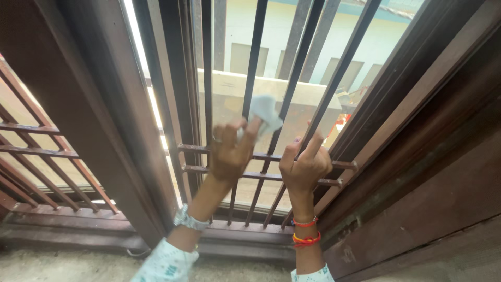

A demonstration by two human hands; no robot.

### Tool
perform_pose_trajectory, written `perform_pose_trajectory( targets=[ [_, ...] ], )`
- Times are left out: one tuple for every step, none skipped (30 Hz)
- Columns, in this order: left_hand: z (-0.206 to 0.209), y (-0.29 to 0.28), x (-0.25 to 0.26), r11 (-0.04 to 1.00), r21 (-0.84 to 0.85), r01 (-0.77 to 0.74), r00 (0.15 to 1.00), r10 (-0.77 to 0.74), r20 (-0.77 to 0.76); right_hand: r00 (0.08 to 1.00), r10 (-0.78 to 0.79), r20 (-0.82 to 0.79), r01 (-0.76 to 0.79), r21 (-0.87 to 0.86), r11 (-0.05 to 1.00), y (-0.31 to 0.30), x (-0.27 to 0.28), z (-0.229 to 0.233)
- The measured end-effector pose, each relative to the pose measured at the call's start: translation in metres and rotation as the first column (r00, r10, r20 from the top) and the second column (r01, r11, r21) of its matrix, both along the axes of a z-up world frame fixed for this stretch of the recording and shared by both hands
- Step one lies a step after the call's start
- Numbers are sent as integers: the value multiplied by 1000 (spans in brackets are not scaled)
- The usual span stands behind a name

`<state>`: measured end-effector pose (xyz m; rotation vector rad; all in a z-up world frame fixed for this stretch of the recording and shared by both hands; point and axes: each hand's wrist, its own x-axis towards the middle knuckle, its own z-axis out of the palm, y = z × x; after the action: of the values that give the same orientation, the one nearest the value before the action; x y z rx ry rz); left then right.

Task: The person wipes the vertical metal bars of a window grille with a white cloth. They hold the grille with one hand and scrub each bar individually with the other, moving from one section to the next.

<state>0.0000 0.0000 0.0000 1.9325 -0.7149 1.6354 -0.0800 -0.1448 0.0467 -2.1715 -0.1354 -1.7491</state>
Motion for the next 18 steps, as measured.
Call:
perform_pose_trajectory(
  targets=[
    [32, 11, -10, 1000, 15, -22, 997, 21, 69, 1000, 4, 5, -4, -1, 1000, 0, 1, 1],
    [64, 20, -17, 999, 28, -45, 990, 41, 137, 1000, 7, 10, -7, -1, 1000, 0, 2, 2],
    [94, 27, -23, 997, 46, -68, 979, 57, 198, 1000, 10, 7, -10, 3, 1000, 0, 1, 1],
    [124, 31, -25, 996, 24, -85, 967, 77, 241, 1000, 11, 3, -11, 6, 1000, 1, 2, 1],
    [152, 32, -24, 995, 2, -98, 954, 93, 286, 1000, 11, 1, -11, 6, 1000, 0, 3, 1],
    [176, 33, -23, 995, -8, -99, 938, 96, 332, 1000, 12, -1, -12, 7, 1000, 0, 3, 1],
    [192, 33, -23, 994, -18, -103, 918, 103, 383, 1000, 11, 5, -11, 2, 1000, 0, 2, 2],
    [197, 28, -27, 989, -40, -145, 914, 149, 377, 1000, 10, 10, -10, -2, 1000, 1, 1, 3],
    [198, 23, -29, 981, -61, -185, 909, 194, 368, 1000, 9, 15, -9, -7, 1000, 2, 0, 3],
    [195, 20, -28, 971, -82, -224, 903, 238, 358, 1000, 8, 22, -8, -11, 1000, 2, 0, 4],
    [185, 19, -29, 967, -65, -248, 908, 255, 332, 1000, 5, 23, -4, -16, 1000, 2, 0, 3],
    [169, 19, -32, 961, -46, -271, 912, 272, 306, 1000, 1, 25, -1, -21, 1000, 1, -1, 2],
    [151, 18, -37, 955, -29, -295, 915, 291, 278, 1000, -7, 10, 7, -15, 1000, 1, 0, 1],
    [133, 19, -43, 955, 17, -296, 930, 284, 233, 1000, -15, -5, 15, -10, 1000, 0, 0, -1],
    [117, 21, -48, 954, 62, -295, 941, 278, 191, 1000, -21, -17, 21, -6, 1000, 0, 0, -2],
    [103, 25, -54, 956, 95, -278, 950, 259, 172, 1000, -3, -5, 3, -18, 1000, 0, -1, -3],
    [93, 28, -58, 958, 127, -258, 958, 237, 160, 1000, 11, 13, -11, -29, 1000, -1, -1, -2],
    [85, 31, -62, 951, 158, -266, 959, 244, 146, 999, 27, 32, -25, -40, 999, -1, -1, -1]
  ],
)
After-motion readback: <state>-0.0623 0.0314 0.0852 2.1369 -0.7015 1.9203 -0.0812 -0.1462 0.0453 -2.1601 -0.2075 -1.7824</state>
